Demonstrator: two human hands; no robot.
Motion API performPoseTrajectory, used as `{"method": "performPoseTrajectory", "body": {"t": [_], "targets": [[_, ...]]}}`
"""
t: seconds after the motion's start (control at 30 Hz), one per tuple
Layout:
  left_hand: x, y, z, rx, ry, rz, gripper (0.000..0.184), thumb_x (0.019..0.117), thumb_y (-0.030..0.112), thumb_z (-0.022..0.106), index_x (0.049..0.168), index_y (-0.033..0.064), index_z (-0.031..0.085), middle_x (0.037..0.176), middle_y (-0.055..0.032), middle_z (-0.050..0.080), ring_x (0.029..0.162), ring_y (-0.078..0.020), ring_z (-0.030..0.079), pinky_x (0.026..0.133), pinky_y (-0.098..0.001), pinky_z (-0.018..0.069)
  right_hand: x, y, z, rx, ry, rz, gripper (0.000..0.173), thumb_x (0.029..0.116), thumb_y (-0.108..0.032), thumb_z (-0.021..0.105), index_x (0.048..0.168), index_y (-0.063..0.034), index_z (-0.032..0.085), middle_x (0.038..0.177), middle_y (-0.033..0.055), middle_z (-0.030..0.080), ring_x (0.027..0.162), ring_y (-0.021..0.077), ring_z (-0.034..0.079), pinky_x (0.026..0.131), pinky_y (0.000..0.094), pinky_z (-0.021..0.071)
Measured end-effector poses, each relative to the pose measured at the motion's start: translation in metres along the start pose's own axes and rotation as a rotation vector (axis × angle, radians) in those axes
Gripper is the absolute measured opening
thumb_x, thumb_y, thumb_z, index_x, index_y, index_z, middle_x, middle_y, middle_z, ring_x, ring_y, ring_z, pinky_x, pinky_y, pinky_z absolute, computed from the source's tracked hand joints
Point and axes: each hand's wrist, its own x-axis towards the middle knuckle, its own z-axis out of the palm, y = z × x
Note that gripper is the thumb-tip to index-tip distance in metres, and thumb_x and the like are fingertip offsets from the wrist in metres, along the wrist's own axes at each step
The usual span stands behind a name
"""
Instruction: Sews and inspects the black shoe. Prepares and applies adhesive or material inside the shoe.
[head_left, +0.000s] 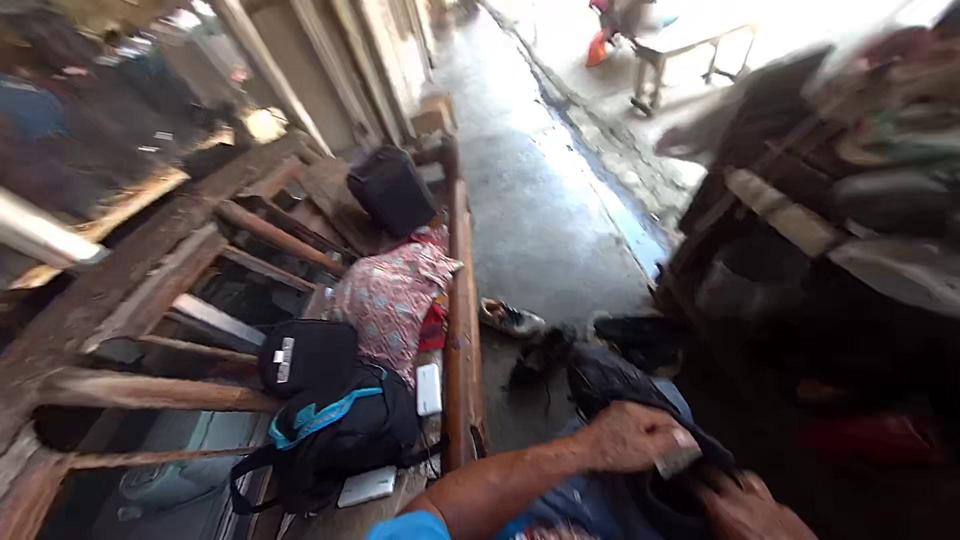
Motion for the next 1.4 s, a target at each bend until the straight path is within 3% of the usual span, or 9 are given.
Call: {"method": "performPoseTrajectory", "body": {"t": [0.07,0.17,0.27,0.4,0.73,0.9,1.0,1.23,1.4], "targets": [[-0.002,0.015,-0.003,-0.002,-0.039,-0.061,0.026,0.1031,0.012,0.055,0.104,-0.0062,0.073,0.095,-0.015,0.074,0.091,-0.0176,0.07,0.089,-0.0376,0.0564,-0.004,-0.007,0.002,-0.047,-0.077,0.088,0.065,0.0635,-0.042,0.094,0.107,0.0004,0.073,0.132,0.0279,0.061,0.132,0.0558,0.047,0.087,0.0733,0.0493],[-0.002,0.005,0.004,-0.001,-0.119,-0.043,0.024,0.105,0.014,0.055,0.108,-0.0014,0.073,0.096,-0.0104,0.074,0.087,-0.0138,0.07,0.085,-0.0359,0.0589,-0.006,-0.014,-0.01,-0.03,-0.309,0.177,0.052,0.078,-0.04,0.087,0.108,-0.0004,0.073,0.14,0.0225,0.057,0.137,0.0503,0.043,0.091,0.0694,0.0475],[-0.003,-0.003,0.011,0.01,-0.141,-0.003,0.025,0.1042,0.014,0.054,0.107,-0.0001,0.074,0.098,-0.008,0.075,0.091,-0.0112,0.071,0.088,-0.0345,0.059,-0.022,-0.011,-0.004,0.009,-0.241,0.165,0.035,0.0767,-0.037,0.088,0.101,-0.0144,0.076,0.125,0.0123,0.064,0.118,0.0425,0.056,0.076,0.0614,0.0546],[-0.006,-0.005,0.013,-0.019,-0.182,-0.029,0.023,0.1041,0.015,0.055,0.103,0.0039,0.075,0.091,-0.0034,0.074,0.085,-0.0065,0.068,0.082,-0.0295,0.0574,-0.026,-0.024,-0.003,-0.002,-0.341,0.223,0.034,0.0833,-0.028,0.08,0.114,-0.015,0.074,0.123,0.0184,0.063,0.091,0.0399,0.066,0.07,0.0604,0.055],[-0.001,-0.008,0.016,-0.068,-0.175,-0.031,0.022,0.1047,0.015,0.056,0.106,0.0063,0.076,0.093,-0.0013,0.074,0.085,-0.0044,0.068,0.08,-0.0255,0.056,-0.014,-0.01,0.002,-0.047,-0.499,0.231,0.027,0.0863,-0.031,0.079,0.102,-0.0101,0.074,0.122,0.0135,0.063,0.1,0.0367,0.065,0.079,0.0594,0.0534],[-0.002,-0.013,0.007,-0.132,-0.173,-0.035,0.021,0.1043,0.013,0.056,0.105,0.0048,0.075,0.094,-0.0017,0.074,0.086,-0.0046,0.068,0.081,-0.0248,0.0567,-0.012,-0.013,-0.006,-0.014,-0.514,0.23,0.042,0.0863,-0.034,0.079,0.124,-0.0191,0.072,0.132,0.015,0.059,0.111,0.0386,0.061,0.082,0.0602,0.0529],[-0.006,-0.008,0.012,-0.071,-0.215,-0.019,0.021,0.1045,0.015,0.056,0.106,0.0066,0.075,0.095,-0.0007,0.074,0.086,-0.0035,0.068,0.081,-0.0244,0.0566,-0.012,-0.017,0.0,-0.04,-0.531,0.283,0.028,0.0852,-0.028,0.08,0.101,-0.0061,0.072,0.122,0.0175,0.062,0.105,0.0406,0.062,0.079,0.0609,0.0529],[0.0,-0.012,0.004,-0.154,-0.191,-0.091,0.02,0.104,0.013,0.057,0.105,0.0047,0.075,0.095,-0.0019,0.075,0.087,-0.0052,0.069,0.082,-0.0256,0.0572,-0.026,-0.016,0.0,0.059,-0.18,0.227,0.04,0.0815,-0.023,0.081,0.118,-0.0122,0.067,0.12,0.0142,0.061,0.1,0.037,0.064,0.072,0.0546,0.055],[0.0,-0.007,0.015,-0.149,-0.201,-0.084,0.021,0.1043,0.014,0.057,0.105,0.0053,0.076,0.094,-0.0019,0.075,0.087,-0.0055,0.07,0.081,-0.0262,0.0575,-0.018,-0.024,0.009,-0.038,-0.466,0.37,0.024,0.0884,-0.02,0.075,0.105,-0.0034,0.071,0.132,0.0181,0.058,0.112,0.0439,0.059,0.078,0.0608,0.0525]]}}
